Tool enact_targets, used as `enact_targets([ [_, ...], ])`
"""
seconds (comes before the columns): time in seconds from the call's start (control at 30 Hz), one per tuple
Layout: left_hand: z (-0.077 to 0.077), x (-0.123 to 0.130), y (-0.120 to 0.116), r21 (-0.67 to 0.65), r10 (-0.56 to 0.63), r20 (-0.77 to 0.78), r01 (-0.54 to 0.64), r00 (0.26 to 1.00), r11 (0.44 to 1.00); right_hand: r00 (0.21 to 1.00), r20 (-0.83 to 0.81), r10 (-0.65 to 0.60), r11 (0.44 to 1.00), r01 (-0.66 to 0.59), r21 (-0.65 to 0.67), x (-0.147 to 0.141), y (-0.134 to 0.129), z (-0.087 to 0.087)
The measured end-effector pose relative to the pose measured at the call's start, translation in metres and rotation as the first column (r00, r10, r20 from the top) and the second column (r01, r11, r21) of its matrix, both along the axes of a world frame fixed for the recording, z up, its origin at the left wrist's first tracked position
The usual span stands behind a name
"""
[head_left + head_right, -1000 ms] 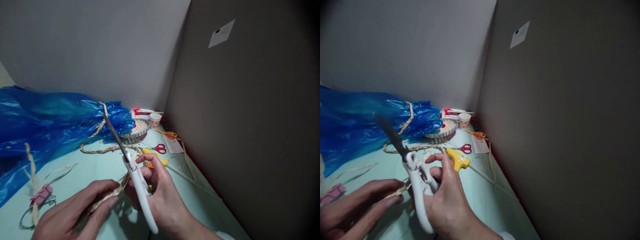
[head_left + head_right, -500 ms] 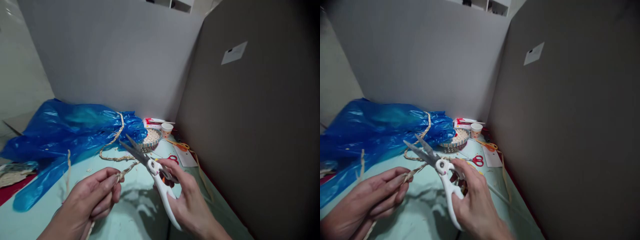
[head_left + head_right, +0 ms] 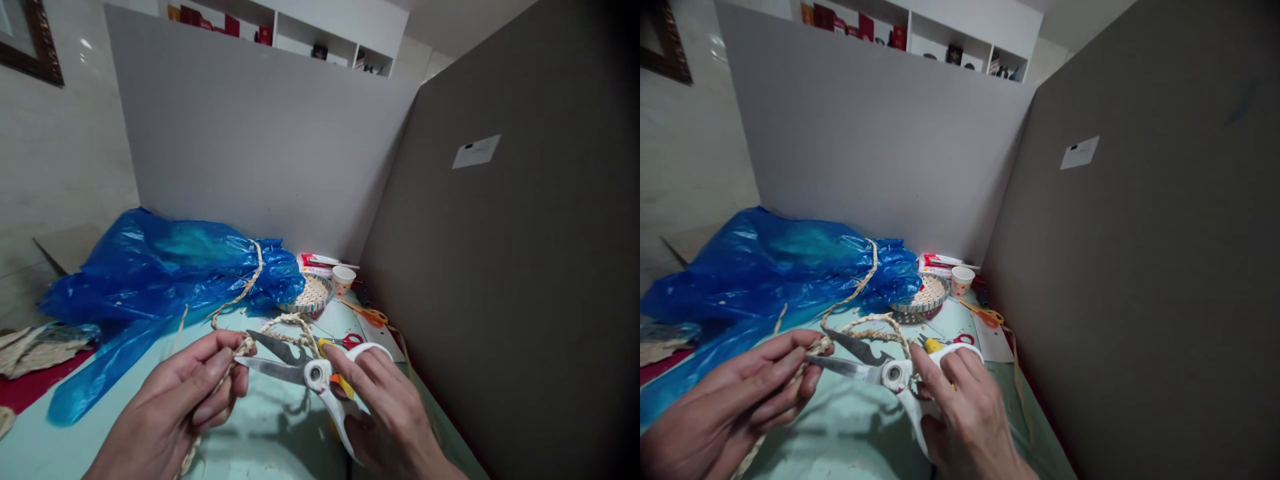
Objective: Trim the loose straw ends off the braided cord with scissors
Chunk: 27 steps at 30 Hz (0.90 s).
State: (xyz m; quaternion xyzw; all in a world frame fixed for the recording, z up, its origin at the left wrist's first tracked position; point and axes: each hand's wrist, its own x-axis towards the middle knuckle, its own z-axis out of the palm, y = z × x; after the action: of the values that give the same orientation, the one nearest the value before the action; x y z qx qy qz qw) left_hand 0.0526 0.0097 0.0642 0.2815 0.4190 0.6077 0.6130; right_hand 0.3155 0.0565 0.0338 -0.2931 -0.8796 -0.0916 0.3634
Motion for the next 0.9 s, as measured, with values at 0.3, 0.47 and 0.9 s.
enact_targets([
  [0.3,-0.016,0.001,-0.001,-0.022,0.039,-0.002,-0.039,0.999,0.999,1.000,-0.016,-0.005,0.999,0.006,0.052,-0.002,-0.002,-0.002],
  [0.47,-0.017,0.004,0.002,0.044,0.014,-0.033,-0.013,0.999,0.999,0.999,0.023,-0.043,0.992,0.040,0.117,-0.001,-0.002,-0.004],
  [0.9,-0.002,0.001,0.006,-0.037,0.111,-0.115,-0.116,0.987,0.993,0.999,-0.027,-0.023,0.991,0.026,0.134,-0.005,-0.004,-0.008],
])
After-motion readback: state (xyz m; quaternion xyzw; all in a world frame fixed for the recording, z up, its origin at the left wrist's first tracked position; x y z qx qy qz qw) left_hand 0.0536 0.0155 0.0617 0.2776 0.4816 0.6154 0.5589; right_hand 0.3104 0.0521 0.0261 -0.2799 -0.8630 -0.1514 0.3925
